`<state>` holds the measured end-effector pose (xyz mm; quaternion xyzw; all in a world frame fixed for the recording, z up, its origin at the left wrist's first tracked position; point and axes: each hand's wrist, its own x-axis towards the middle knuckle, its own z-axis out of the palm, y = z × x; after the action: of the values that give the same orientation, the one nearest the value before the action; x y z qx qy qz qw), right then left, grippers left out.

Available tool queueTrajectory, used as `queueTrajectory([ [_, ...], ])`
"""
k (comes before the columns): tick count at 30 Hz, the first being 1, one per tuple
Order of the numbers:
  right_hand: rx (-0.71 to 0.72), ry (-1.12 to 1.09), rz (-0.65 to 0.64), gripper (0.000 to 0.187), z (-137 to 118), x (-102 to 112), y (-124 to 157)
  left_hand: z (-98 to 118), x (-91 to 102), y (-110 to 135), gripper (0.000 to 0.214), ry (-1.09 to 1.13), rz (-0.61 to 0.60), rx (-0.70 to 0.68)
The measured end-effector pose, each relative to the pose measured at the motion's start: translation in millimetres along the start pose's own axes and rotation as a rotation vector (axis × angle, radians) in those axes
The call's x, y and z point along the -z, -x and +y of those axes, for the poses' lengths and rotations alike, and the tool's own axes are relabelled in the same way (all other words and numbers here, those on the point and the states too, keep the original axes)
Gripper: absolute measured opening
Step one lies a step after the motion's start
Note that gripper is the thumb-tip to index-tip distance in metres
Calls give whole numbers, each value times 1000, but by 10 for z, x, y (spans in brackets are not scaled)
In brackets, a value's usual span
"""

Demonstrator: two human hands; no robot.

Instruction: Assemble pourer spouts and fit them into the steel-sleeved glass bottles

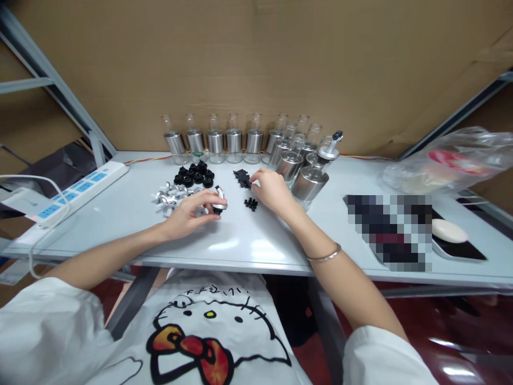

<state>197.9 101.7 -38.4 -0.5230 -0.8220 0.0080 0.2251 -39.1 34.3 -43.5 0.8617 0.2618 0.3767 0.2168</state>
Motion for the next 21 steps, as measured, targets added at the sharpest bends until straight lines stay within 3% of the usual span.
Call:
queueTrajectory([
  [4,-65,48,-62,22,-37,11,9,-2,-1,0,23,-12,-14,-11],
  [14,-30,93,-195,26,-53,-84,9,-5,-8,0,23,-18,-11,-8],
  [21,-52,62,-192,25,-59,-76,3,1,-6,-8,24,-8,-9,1],
])
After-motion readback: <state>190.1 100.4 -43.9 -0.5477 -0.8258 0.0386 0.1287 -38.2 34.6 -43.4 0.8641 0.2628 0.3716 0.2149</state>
